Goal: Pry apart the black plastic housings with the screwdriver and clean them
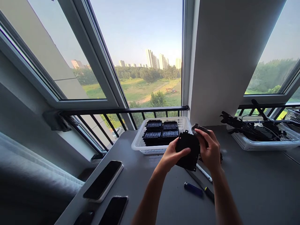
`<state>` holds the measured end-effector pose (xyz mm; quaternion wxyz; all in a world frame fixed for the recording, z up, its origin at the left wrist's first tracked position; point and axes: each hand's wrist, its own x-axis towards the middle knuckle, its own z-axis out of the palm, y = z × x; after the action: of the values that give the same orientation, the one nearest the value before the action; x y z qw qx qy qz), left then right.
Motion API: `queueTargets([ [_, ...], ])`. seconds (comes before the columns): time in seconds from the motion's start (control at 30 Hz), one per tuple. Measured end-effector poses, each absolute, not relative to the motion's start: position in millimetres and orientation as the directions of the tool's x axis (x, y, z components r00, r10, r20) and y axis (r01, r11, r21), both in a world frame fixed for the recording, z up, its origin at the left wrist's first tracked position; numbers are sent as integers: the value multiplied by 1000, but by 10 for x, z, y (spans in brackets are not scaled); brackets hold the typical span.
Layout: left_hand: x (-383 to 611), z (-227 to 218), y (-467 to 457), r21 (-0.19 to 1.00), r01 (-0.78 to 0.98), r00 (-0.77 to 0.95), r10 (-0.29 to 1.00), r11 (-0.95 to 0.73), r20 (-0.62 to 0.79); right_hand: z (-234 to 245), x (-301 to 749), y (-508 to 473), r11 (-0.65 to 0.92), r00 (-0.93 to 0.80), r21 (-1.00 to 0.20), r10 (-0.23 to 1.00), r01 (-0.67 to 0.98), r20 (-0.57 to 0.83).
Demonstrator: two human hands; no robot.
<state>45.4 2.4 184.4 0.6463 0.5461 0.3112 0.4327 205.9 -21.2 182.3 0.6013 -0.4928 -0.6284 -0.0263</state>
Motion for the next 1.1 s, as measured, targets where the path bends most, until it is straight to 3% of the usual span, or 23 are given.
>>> queueTargets([
  [0.17,399,1864,69,956,-293,296,951,6,85,1806,2086,-192,454,384,-604,489,654,783],
  [0.4,344,1875,74,944,-327,296,953,35,67,1802,2033,-208,457,132,-527,653,716,746],
  [0.73,361,1883,74,947,-318,200,973,-50,118,1795,1944,-271,420,39,-512,744,750,667],
  [1.1,165,1870,204,887,-458,24,996,-66,86,1855,1858,-350,559,-297,-427,789,711,537],
])
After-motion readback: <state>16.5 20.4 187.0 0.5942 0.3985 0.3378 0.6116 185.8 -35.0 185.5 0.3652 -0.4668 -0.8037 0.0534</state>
